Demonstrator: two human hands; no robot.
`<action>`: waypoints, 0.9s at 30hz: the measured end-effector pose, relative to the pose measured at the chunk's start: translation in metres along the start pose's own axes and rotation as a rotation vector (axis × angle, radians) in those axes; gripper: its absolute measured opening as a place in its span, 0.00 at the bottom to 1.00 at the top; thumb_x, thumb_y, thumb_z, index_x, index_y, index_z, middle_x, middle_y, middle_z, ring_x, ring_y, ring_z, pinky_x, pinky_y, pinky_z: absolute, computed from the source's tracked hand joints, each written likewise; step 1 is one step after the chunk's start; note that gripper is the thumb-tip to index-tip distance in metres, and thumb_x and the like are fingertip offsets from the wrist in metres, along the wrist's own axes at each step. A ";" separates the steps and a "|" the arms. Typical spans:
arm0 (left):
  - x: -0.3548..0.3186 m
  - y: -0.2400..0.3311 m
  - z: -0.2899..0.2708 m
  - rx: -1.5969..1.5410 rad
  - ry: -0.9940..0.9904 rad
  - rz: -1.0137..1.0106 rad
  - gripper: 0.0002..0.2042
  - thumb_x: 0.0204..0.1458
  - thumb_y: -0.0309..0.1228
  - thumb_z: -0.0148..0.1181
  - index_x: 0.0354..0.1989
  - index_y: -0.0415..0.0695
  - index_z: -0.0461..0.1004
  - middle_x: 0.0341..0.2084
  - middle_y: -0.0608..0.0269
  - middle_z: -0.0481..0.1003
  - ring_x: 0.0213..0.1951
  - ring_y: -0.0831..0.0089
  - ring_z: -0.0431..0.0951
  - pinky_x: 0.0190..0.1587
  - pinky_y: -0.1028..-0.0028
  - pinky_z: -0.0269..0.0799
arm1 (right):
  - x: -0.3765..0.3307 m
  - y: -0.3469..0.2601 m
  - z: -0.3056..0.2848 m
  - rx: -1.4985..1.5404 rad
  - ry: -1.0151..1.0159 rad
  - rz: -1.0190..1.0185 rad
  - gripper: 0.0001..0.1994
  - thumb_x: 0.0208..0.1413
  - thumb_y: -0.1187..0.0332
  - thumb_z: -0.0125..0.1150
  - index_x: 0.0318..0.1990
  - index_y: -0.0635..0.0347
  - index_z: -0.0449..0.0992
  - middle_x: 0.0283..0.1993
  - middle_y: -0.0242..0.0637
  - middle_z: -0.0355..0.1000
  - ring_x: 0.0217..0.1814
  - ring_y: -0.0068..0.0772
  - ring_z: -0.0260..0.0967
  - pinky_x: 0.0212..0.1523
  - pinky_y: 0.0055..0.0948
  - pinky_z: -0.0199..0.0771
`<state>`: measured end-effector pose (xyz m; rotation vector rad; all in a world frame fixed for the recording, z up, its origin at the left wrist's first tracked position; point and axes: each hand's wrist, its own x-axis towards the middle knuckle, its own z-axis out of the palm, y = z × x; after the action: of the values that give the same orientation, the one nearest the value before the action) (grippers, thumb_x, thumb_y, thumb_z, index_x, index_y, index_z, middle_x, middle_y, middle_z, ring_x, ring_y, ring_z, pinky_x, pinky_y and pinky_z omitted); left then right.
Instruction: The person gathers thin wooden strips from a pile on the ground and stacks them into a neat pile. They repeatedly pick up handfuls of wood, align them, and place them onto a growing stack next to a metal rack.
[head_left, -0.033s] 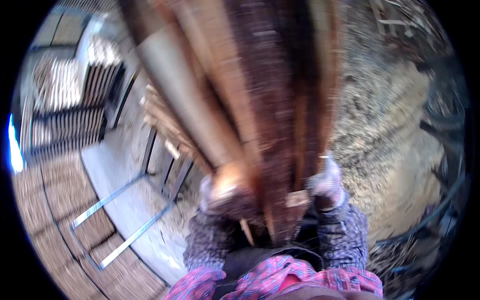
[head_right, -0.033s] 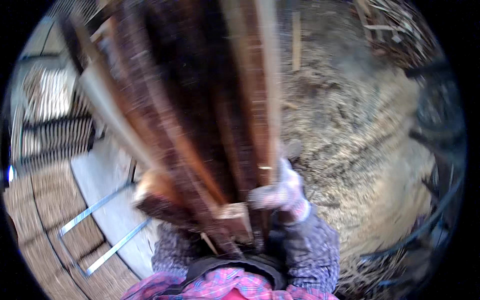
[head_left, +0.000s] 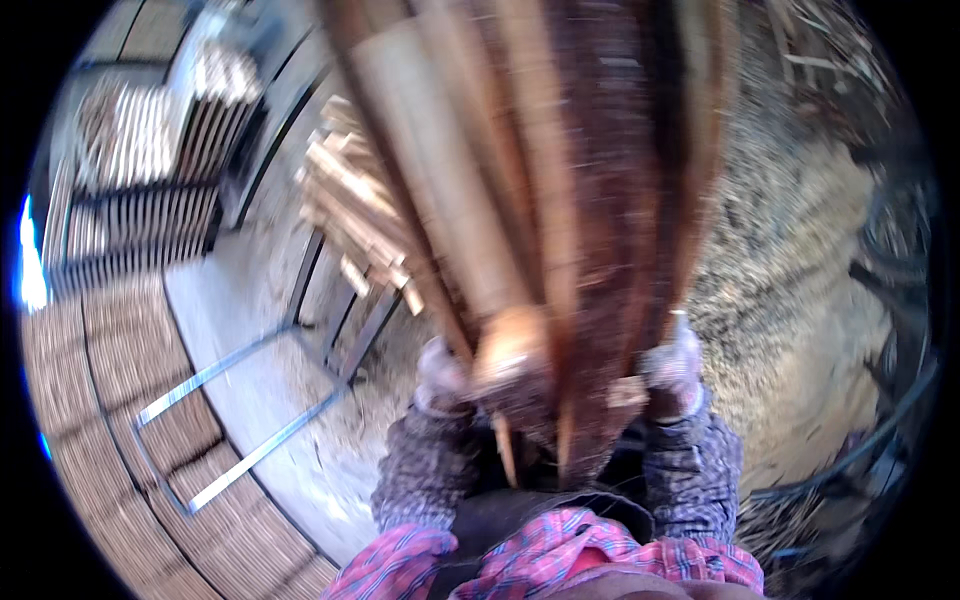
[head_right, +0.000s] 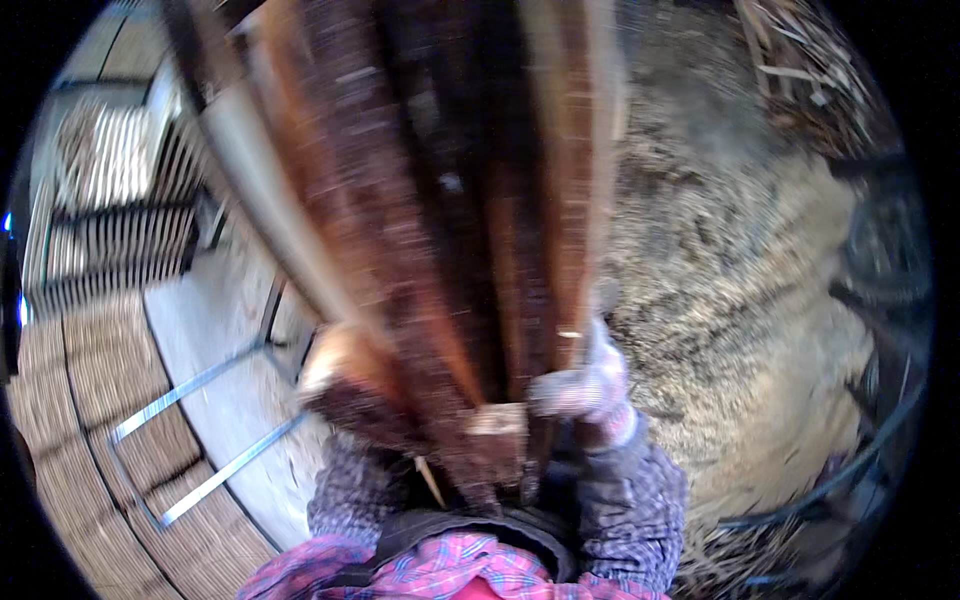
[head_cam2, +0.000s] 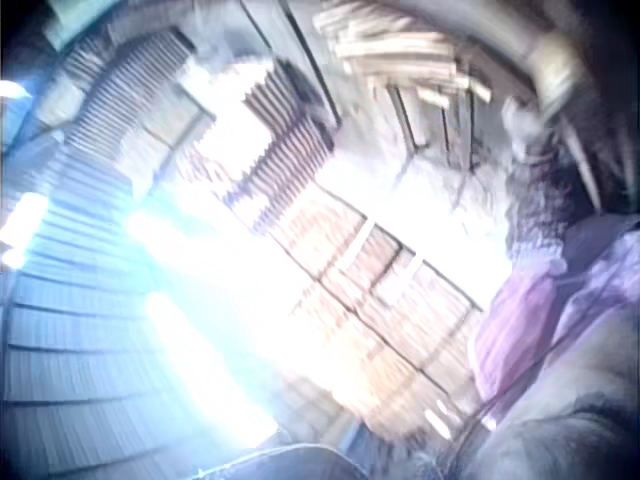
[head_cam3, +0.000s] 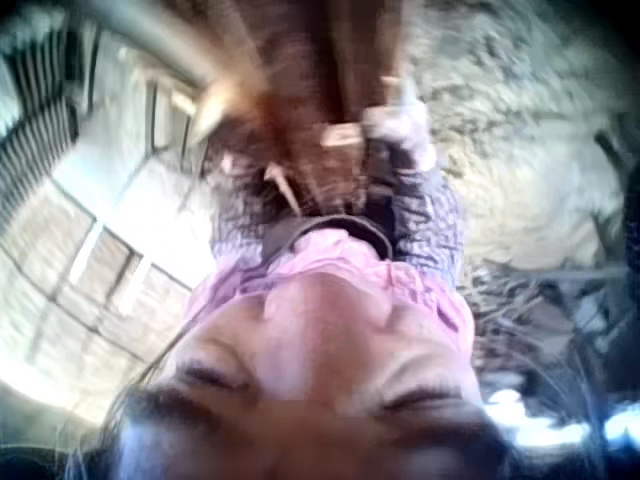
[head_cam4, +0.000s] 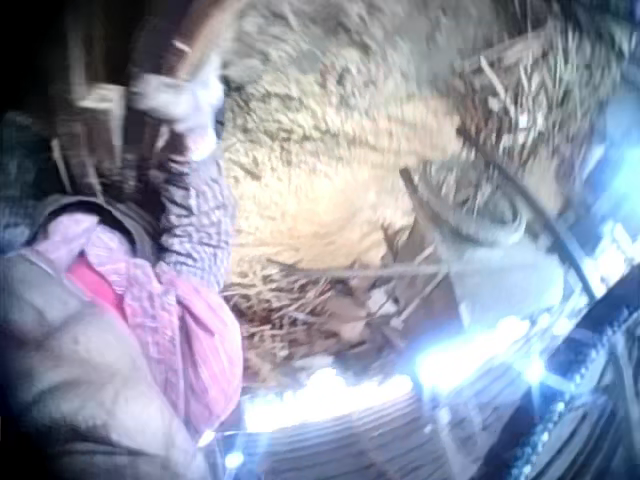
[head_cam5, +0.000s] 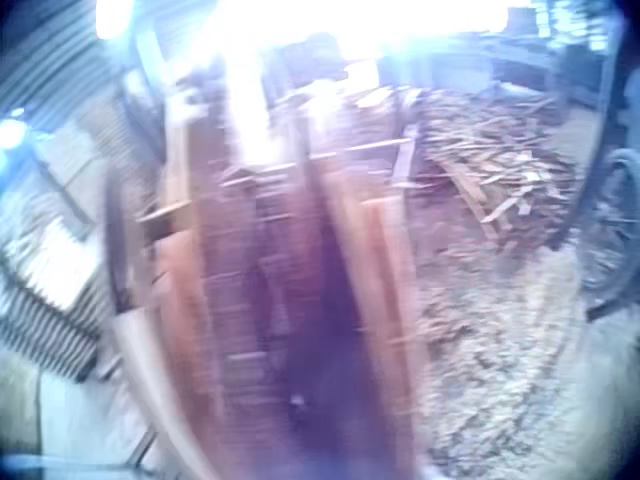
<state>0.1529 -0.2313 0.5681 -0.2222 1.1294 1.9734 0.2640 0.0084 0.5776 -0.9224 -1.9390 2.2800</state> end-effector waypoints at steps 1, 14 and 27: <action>-0.012 -0.006 -0.015 -0.012 -0.005 0.005 0.47 0.26 0.39 0.73 0.58 0.37 0.55 0.51 0.57 0.65 0.52 0.66 0.64 0.55 0.70 0.58 | -0.012 0.015 0.013 -0.016 0.030 0.119 0.38 0.31 0.65 0.67 0.55 0.66 0.60 0.43 0.40 0.71 0.40 0.29 0.70 0.40 0.28 0.71; -0.219 -0.030 -0.225 -0.373 0.118 0.242 0.48 0.26 0.32 0.73 0.60 0.39 0.52 0.54 0.58 0.62 0.55 0.67 0.62 0.58 0.69 0.55 | -0.104 0.140 0.224 0.348 -0.183 0.317 0.14 0.56 0.74 0.43 0.50 0.68 0.62 0.32 0.32 0.70 0.26 0.19 0.67 0.24 0.17 0.70; -0.241 -0.005 -0.445 -0.491 0.620 0.477 0.32 0.41 0.38 0.65 0.54 0.36 0.61 0.48 0.56 0.67 0.47 0.63 0.70 0.50 0.67 0.68 | 0.032 0.184 0.522 0.137 -0.809 0.438 0.49 0.36 0.66 0.66 0.65 0.59 0.40 0.47 0.45 0.64 0.38 0.31 0.66 0.40 0.29 0.70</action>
<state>0.2062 -0.7155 0.4306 -0.9491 1.1090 2.7009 0.0766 -0.4914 0.4290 -0.4603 -1.8708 3.3943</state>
